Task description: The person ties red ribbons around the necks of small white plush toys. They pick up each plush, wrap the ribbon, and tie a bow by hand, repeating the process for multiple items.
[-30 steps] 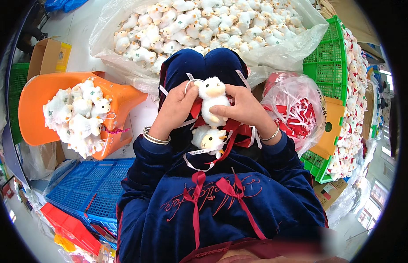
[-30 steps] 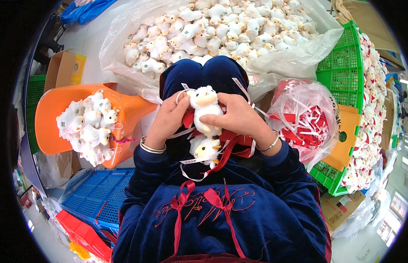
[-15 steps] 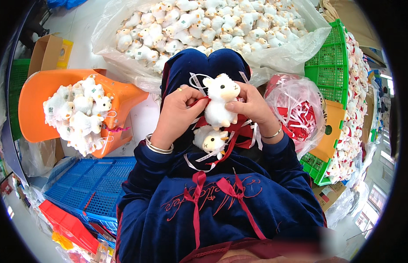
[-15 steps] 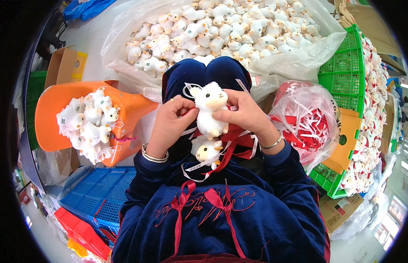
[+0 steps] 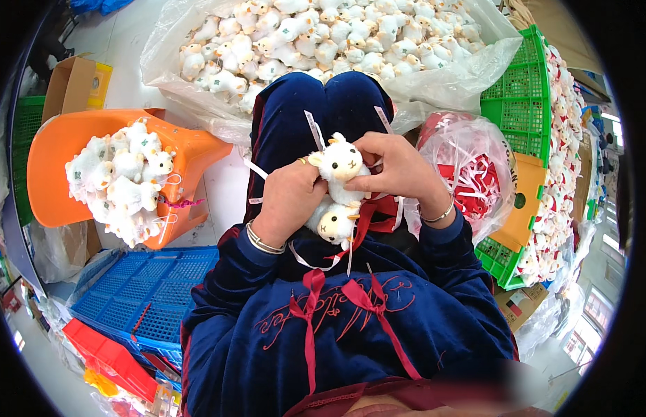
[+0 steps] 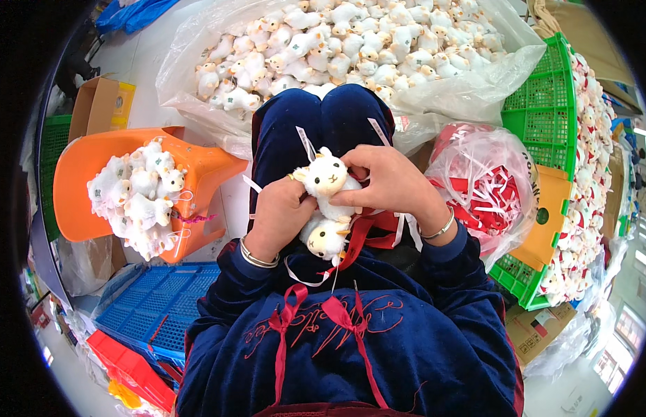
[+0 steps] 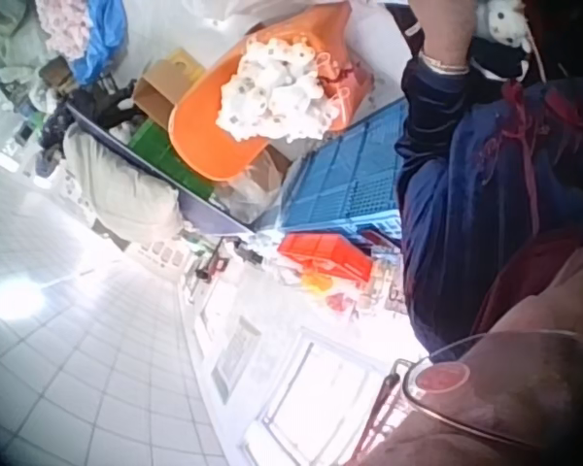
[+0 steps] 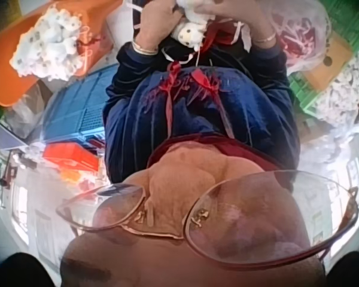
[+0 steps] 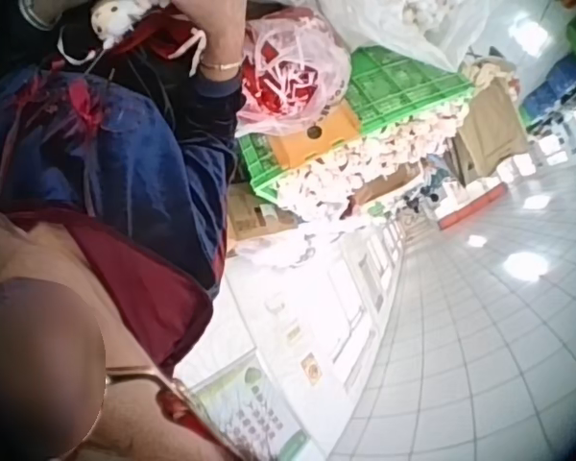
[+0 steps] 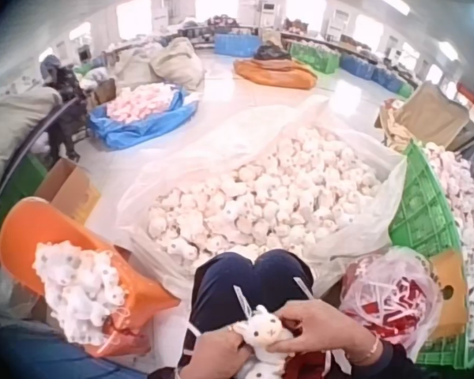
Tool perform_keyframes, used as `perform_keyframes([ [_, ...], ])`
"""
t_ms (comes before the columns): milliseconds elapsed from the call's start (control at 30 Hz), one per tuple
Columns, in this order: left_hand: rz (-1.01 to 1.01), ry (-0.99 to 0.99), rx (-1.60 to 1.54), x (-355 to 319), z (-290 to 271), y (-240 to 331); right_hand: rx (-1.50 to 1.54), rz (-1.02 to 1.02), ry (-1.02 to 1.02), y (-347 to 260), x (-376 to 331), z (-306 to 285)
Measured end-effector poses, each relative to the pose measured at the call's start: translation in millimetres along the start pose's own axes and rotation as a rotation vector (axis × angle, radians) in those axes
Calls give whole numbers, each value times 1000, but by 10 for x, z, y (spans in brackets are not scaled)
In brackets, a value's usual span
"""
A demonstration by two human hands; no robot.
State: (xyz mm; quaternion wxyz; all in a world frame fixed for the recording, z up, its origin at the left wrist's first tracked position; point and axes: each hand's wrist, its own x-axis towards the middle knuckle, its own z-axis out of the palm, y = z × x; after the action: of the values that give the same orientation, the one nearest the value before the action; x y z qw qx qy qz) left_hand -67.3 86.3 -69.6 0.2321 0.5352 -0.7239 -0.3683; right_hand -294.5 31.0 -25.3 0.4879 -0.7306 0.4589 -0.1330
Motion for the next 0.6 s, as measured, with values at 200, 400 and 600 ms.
perform_keyframes([
  [200, 79, -9, -300, 19, -121, 10, -142, -19, 57, 57, -13, 28],
  [400, -227, -111, -400, 83, -217, 94, 107, 165, -12, 82, -55, -110],
  [600, -217, -102, -308, 153, -202, 31, -90, 11, 125, 177, -26, -9],
])
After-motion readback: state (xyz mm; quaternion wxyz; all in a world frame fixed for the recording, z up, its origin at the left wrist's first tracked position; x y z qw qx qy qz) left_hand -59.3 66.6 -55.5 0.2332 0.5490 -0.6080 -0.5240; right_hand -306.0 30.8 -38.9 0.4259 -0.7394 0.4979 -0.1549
